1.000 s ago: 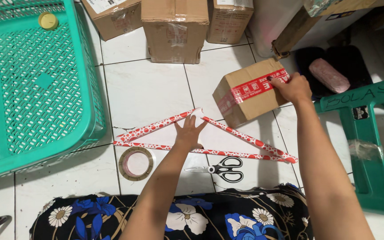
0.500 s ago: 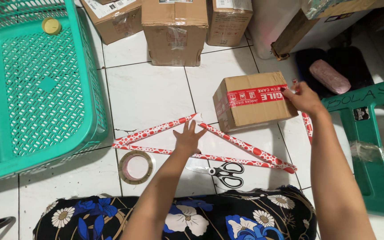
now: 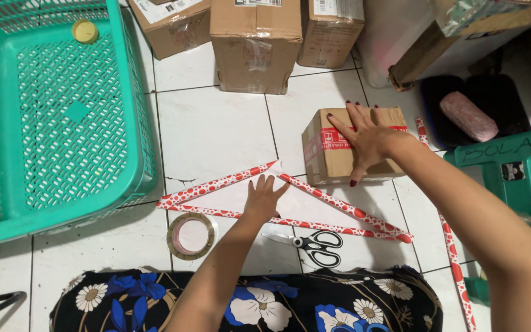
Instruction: The person folds two garments, places each into a clear plastic bag, and puts the bags into a cardboard box. They then close and tape the box, and begin wrapping it with red-and-white patterned paper.
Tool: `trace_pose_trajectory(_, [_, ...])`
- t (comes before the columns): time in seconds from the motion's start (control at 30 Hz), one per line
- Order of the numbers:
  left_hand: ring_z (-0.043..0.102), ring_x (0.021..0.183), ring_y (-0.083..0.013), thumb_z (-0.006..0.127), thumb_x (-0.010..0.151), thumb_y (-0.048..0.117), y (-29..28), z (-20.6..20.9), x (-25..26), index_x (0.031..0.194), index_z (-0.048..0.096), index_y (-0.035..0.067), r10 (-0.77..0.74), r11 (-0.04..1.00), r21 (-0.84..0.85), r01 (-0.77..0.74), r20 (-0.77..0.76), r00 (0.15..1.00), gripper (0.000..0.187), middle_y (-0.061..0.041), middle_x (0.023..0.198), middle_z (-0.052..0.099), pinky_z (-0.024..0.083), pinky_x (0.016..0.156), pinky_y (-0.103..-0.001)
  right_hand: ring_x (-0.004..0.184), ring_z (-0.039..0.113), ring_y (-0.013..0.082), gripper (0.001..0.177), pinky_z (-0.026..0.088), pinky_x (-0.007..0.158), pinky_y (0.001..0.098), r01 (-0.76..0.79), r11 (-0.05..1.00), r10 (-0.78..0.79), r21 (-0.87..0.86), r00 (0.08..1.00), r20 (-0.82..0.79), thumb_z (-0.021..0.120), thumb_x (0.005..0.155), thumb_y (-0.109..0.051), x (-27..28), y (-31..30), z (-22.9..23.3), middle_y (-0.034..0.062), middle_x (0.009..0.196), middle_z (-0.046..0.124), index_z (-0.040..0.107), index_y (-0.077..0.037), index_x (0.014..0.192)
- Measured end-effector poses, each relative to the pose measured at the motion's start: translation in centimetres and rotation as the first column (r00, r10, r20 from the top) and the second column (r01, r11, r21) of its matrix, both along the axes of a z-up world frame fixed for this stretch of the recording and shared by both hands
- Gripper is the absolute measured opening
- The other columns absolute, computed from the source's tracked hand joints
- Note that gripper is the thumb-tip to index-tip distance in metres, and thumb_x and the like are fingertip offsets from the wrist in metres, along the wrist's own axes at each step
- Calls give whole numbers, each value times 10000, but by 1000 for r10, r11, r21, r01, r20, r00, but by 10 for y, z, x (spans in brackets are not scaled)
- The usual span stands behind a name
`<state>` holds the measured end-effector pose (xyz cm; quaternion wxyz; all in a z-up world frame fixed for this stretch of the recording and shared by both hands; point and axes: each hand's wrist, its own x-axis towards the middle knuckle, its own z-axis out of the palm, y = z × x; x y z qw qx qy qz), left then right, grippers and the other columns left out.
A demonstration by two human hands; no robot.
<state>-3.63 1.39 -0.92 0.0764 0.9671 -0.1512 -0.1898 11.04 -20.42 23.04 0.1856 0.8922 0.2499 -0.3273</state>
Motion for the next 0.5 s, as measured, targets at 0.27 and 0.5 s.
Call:
trace_pose_trajectory(0.27, [357,1434,-302,816,819,267,9,1,-7,1540,421,168,-172,963,-188,195,130,976,827,-57,1573,373,298,1148,-642,1562,-55,455,1738,74,1238,590,-48,995,52,-90,998,42,1004,411,-588,6,2,-14,339,1650,-56,-184,-249,1633])
trace_pose_trajectory(0.5, [250,1520,-294,830,795,332,7,-5,1,1537,352,173,-238,962,-124,242,48,970,897,-55,1648,255,275,1190,-576,1558,-189,436,1777,88,1169,731,62,991,-68,-119,997,-42,1034,417,-608,8,4,-17,279,1661,-222,-277,-299,1576])
